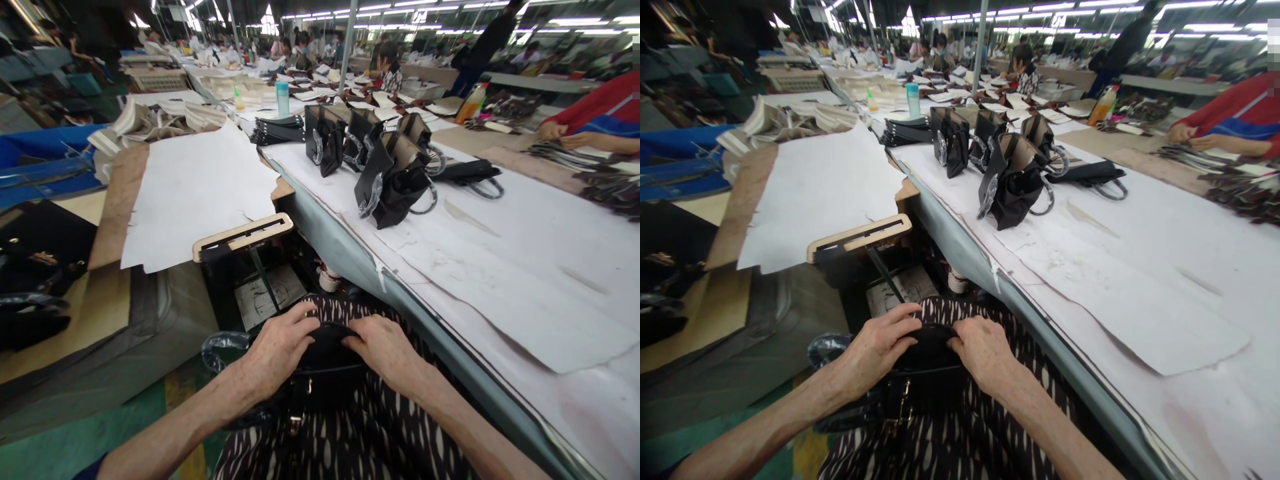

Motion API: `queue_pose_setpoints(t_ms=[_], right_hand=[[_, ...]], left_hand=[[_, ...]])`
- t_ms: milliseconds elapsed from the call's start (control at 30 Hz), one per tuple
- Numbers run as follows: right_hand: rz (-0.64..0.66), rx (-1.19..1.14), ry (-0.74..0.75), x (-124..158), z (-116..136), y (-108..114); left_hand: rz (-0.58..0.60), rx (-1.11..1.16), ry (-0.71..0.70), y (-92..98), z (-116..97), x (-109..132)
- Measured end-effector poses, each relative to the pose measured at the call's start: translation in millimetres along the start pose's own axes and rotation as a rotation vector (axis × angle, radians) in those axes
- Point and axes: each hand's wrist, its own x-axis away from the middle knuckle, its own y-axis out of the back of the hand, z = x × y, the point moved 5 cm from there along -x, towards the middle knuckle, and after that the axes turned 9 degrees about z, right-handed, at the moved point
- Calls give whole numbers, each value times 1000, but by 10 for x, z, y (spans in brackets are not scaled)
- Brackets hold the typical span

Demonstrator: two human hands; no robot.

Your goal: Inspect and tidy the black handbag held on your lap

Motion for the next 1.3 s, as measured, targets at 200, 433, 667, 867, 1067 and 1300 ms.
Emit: queue_pose_setpoints(t_ms=[200, 433, 667, 867, 1067, 1300], right_hand=[[2, -26, -11, -63, 21, 4], [-2, -36, -40, -160, -17, -28], [14, -40, -55, -193, -1, -24], [14, -59, -39, -212, -24, -57], [-6, -68, -26, -165, -30, -53], [11, -51, 10, -210, 69, 32]], left_hand=[[29, -41, 17, -42, 133, -79], [59, -22, 36, -75, 225, -148], [168, -113, 148, -59, 181, -241], [210, -98, 65, -53, 108, -263], [109, -82, 122, -88, 242, -266], [94, -106, 121, -138, 245, -284]])
